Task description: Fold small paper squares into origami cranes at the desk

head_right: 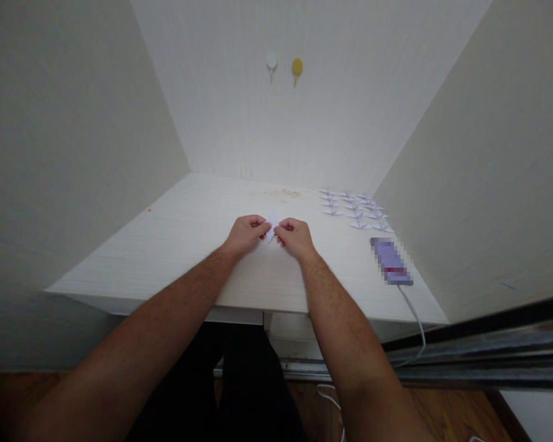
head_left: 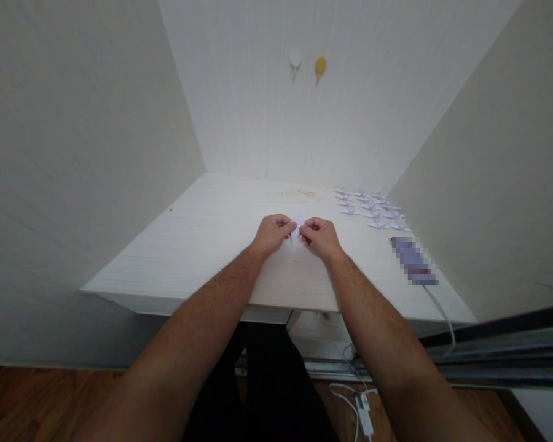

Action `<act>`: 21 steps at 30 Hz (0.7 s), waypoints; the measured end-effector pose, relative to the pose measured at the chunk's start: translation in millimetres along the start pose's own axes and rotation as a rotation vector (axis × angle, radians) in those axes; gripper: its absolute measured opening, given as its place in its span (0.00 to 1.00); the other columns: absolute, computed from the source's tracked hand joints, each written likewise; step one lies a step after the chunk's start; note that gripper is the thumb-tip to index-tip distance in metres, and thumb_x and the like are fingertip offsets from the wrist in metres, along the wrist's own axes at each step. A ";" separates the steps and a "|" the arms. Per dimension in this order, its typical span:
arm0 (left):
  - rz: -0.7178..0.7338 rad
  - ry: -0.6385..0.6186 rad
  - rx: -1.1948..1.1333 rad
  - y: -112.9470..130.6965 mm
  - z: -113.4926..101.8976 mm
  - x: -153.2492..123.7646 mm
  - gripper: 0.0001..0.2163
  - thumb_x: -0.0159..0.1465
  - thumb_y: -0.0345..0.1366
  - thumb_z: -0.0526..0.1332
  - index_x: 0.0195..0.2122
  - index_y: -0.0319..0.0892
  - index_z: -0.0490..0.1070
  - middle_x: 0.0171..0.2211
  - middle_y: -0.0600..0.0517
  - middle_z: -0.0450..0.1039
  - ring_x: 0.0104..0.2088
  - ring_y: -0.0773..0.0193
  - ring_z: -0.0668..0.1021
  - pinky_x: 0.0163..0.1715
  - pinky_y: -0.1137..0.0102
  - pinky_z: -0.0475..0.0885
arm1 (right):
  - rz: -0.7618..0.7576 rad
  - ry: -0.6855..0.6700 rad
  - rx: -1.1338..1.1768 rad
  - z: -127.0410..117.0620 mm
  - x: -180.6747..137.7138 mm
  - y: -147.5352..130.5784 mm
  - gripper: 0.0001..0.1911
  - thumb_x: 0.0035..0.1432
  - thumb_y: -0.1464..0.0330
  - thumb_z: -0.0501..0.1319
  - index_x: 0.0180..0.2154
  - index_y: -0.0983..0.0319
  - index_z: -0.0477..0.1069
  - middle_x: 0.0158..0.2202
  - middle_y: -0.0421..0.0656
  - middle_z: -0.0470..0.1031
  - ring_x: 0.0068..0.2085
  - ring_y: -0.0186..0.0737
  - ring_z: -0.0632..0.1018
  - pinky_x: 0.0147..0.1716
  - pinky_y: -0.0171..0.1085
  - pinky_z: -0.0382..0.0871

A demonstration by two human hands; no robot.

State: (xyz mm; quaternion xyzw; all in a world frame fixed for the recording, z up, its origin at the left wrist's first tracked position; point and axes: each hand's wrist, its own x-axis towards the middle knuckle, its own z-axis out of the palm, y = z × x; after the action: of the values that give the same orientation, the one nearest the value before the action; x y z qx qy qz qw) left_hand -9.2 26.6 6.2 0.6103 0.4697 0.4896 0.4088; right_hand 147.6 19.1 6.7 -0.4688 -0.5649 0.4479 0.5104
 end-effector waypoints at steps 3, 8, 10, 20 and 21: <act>0.007 0.000 -0.004 0.9 0.3 -0.6 0.10 0.53 0.42 0.64 0.24 0.39 0.71 0.20 0.54 0.71 0.20 0.70 0.70 0.24 0.74 0.65 | -0.008 0.015 -0.001 0.2 -0.5 -1.2 0.08 0.43 0.65 0.64 0.23 0.62 0.69 0.16 0.37 0.70 0.16 0.30 0.67 0.17 0.31 0.60; -0.004 -0.025 -0.051 0.7 -0.3 -0.9 0.09 0.51 0.40 0.65 0.25 0.39 0.72 0.21 0.54 0.71 0.21 0.70 0.71 0.24 0.74 0.65 | 0.001 0.012 -0.008 -0.3 -0.7 -1.4 0.07 0.43 0.65 0.63 0.22 0.62 0.70 0.16 0.37 0.69 0.17 0.30 0.66 0.17 0.31 0.59; -0.008 -0.027 -0.053 1.3 -0.8 -1.2 0.08 0.51 0.39 0.65 0.25 0.39 0.72 0.21 0.54 0.71 0.21 0.70 0.71 0.24 0.74 0.65 | 0.001 0.004 -0.006 -0.4 -0.2 -0.4 0.07 0.43 0.65 0.64 0.22 0.62 0.70 0.16 0.37 0.70 0.17 0.30 0.66 0.17 0.31 0.60; -0.038 -0.020 -0.024 4.5 -0.4 -2.1 0.08 0.52 0.39 0.64 0.23 0.39 0.71 0.18 0.55 0.70 0.19 0.70 0.69 0.23 0.74 0.64 | -0.012 -0.021 0.010 -0.4 -0.1 1.2 0.08 0.44 0.65 0.64 0.22 0.62 0.69 0.16 0.36 0.69 0.17 0.30 0.66 0.17 0.31 0.57; -0.037 -0.018 -0.015 4.1 -0.3 -1.9 0.08 0.53 0.39 0.64 0.23 0.39 0.71 0.18 0.55 0.70 0.19 0.71 0.69 0.23 0.74 0.64 | -0.012 -0.022 0.006 -0.4 -0.4 0.6 0.08 0.44 0.65 0.64 0.22 0.62 0.69 0.16 0.36 0.69 0.17 0.30 0.66 0.17 0.31 0.57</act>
State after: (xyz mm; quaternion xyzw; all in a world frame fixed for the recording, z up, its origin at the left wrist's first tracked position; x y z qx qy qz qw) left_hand -9.0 23.8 9.8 0.6029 0.4736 0.4798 0.4266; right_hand 148.0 18.8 6.1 -0.4587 -0.5720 0.4516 0.5084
